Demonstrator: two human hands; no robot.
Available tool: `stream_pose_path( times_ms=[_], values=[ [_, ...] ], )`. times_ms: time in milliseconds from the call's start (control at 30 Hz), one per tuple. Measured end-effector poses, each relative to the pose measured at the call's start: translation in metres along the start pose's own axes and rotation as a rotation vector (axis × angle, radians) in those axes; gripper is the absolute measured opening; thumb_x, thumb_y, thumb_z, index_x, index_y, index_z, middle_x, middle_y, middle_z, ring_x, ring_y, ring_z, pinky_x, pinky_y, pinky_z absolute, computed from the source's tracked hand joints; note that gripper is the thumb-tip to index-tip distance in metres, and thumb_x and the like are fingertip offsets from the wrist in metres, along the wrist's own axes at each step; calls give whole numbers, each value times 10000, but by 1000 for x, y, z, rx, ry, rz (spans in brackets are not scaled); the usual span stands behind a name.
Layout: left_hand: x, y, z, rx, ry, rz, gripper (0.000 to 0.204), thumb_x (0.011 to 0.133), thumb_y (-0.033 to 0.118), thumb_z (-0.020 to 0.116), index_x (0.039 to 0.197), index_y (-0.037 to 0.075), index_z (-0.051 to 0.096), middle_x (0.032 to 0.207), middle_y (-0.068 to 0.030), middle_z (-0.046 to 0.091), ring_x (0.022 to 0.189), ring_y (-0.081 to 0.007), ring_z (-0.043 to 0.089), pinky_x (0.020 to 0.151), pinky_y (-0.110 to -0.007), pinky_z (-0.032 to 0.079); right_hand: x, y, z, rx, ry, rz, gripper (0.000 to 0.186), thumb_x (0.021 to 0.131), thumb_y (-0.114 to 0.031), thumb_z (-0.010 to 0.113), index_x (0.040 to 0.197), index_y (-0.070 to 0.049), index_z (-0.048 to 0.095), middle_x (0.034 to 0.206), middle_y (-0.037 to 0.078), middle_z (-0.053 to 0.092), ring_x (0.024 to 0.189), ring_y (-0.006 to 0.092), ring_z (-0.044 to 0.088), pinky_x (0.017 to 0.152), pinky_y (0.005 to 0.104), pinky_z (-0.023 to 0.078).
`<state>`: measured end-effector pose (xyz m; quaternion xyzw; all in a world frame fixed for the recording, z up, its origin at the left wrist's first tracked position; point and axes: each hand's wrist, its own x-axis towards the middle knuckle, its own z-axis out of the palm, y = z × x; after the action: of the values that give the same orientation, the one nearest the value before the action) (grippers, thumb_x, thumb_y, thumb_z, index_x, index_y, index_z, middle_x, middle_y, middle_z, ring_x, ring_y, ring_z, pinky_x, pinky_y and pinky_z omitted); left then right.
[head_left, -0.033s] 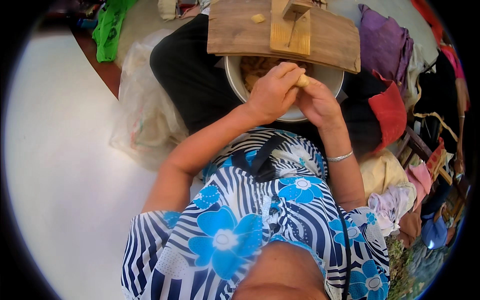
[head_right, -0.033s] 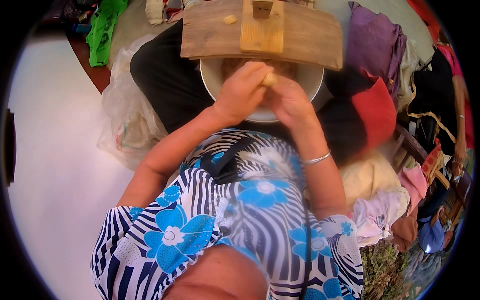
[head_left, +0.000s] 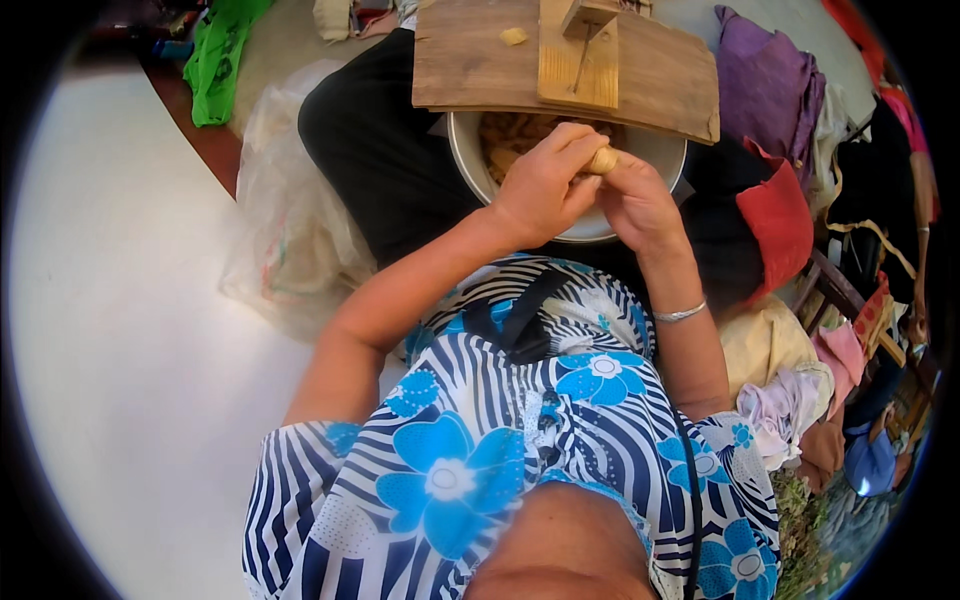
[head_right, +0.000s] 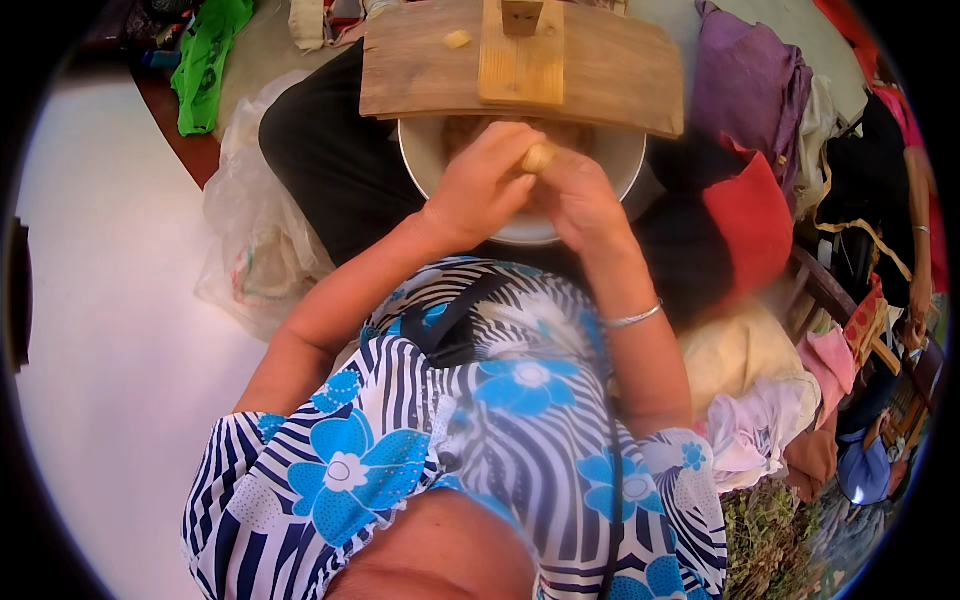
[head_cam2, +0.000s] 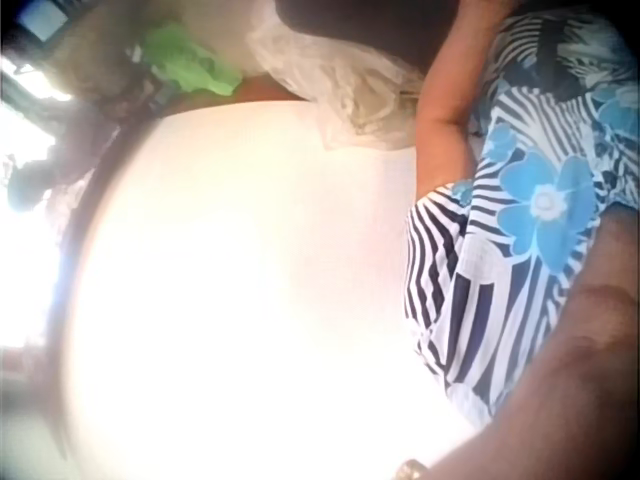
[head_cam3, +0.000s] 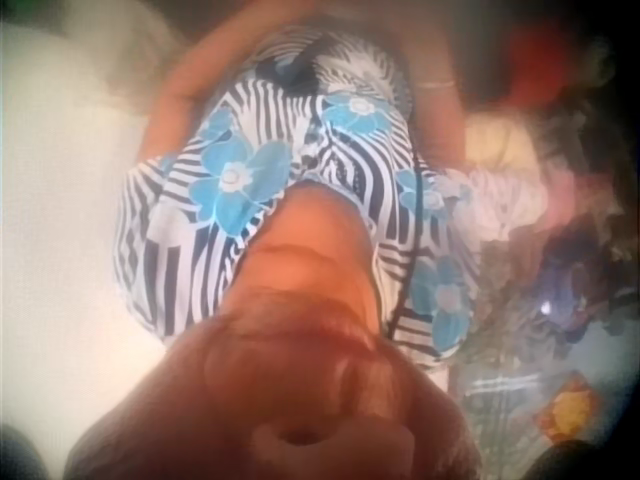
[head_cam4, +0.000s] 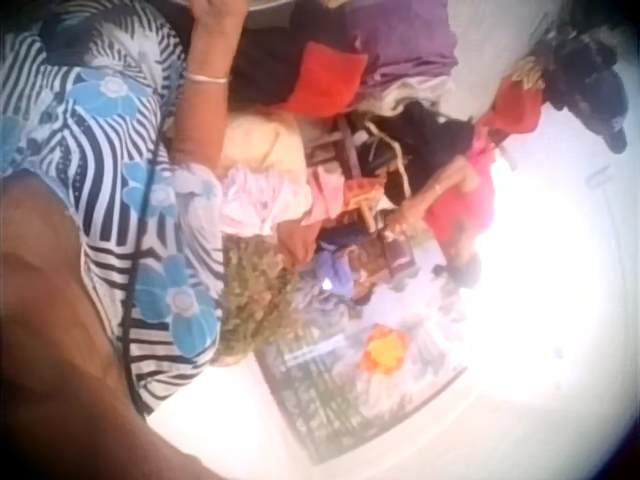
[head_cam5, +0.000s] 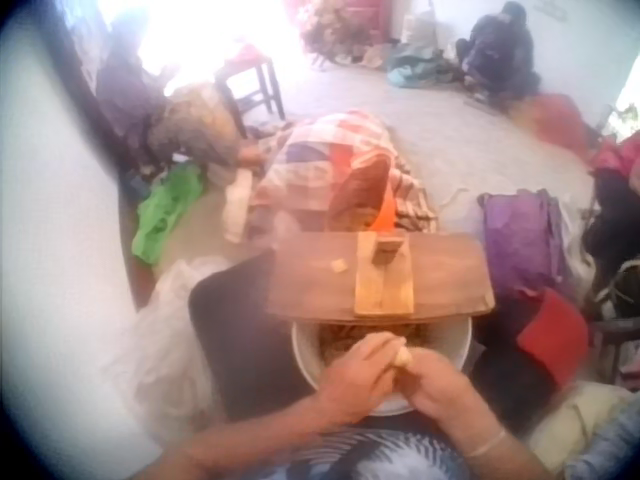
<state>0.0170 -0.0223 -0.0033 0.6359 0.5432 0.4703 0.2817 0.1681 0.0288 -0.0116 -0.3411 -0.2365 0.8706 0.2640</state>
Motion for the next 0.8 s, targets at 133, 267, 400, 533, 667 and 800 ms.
stream_pose_path(
  times_ms=[133, 267, 400, 533, 667, 800],
  values=[
    [18, 18, -9, 39, -69, -98, 233, 828, 211, 592, 983, 38, 614, 1029, -126, 606, 897, -332, 602, 720, -418, 490, 2, -5, 10, -491, 132, -371, 176, 855, -22, 547, 990, 36, 644, 1187, 112, 584, 1065, 240, 557, 918, 354, 438],
    [34, 14, -2, 242, -144, -222, 223, 832, 222, 560, 933, 35, 628, 847, -183, 620, 823, -365, 600, 706, -414, 483, 5, -6, 7, -1136, 309, -709, 156, 833, 27, 528, 931, 55, 646, 1204, 140, 554, 1074, 245, 534, 922, 325, 418],
    [36, 12, -1, 333, -221, -273, 217, 820, 224, 550, 870, 29, 631, 738, -219, 595, 739, -358, 604, 666, -410, 476, -7, -5, 11, -1226, 310, -780, 139, 829, 27, 541, 908, 50, 653, 1202, 153, 542, 1093, 254, 517, 929, 310, 404],
    [28, -21, 4, -256, -150, -463, 244, 873, 261, 533, 876, 31, 616, 693, -118, 598, 644, -223, 582, 603, -336, 462, -10, -11, 24, -1066, 320, -781, 121, 827, 7, 569, 887, 42, 668, 1178, 153, 554, 1103, 238, 512, 925, 309, 401],
    [3, -2, -11, -817, -207, -876, 246, 933, 257, 498, 939, 40, 613, 735, -18, 562, 668, -98, 516, 606, -257, 440, 8, -14, 9, -493, 311, -674, 123, 866, -37, 578, 918, 24, 673, 1195, 95, 540, 1095, 174, 508, 905, 280, 405],
    [-8, -1, -29, -566, -179, -570, 183, 931, 184, 521, 955, 23, 604, 794, -10, 565, 711, -88, 518, 628, -258, 449, 10, -19, -5, -322, 236, -491, 257, 920, -106, 557, 1158, -13, 588, 1223, 62, 522, 1105, 158, 504, 892, 278, 421]
  ],
)
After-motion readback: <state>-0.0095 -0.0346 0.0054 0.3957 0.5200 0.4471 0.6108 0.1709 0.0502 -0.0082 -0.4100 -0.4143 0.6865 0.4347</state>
